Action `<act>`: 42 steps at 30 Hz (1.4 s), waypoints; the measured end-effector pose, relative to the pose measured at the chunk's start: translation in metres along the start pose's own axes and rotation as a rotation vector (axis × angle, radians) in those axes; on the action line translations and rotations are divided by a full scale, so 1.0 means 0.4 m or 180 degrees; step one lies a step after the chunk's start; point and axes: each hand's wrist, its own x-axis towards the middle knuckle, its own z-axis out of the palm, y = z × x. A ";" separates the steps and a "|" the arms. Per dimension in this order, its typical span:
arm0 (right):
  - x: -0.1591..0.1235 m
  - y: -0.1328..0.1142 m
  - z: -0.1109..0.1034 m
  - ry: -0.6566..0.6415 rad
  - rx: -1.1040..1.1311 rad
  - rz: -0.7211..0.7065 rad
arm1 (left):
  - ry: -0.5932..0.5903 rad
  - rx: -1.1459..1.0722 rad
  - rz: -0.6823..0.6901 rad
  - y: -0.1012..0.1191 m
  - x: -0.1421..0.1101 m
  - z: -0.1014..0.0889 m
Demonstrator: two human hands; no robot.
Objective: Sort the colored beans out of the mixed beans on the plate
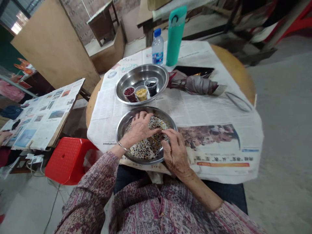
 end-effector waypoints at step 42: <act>0.094 -0.048 0.023 -0.2652 -0.0521 -0.1159 | 0.1291 -0.1584 0.0200 -0.155 -0.263 0.033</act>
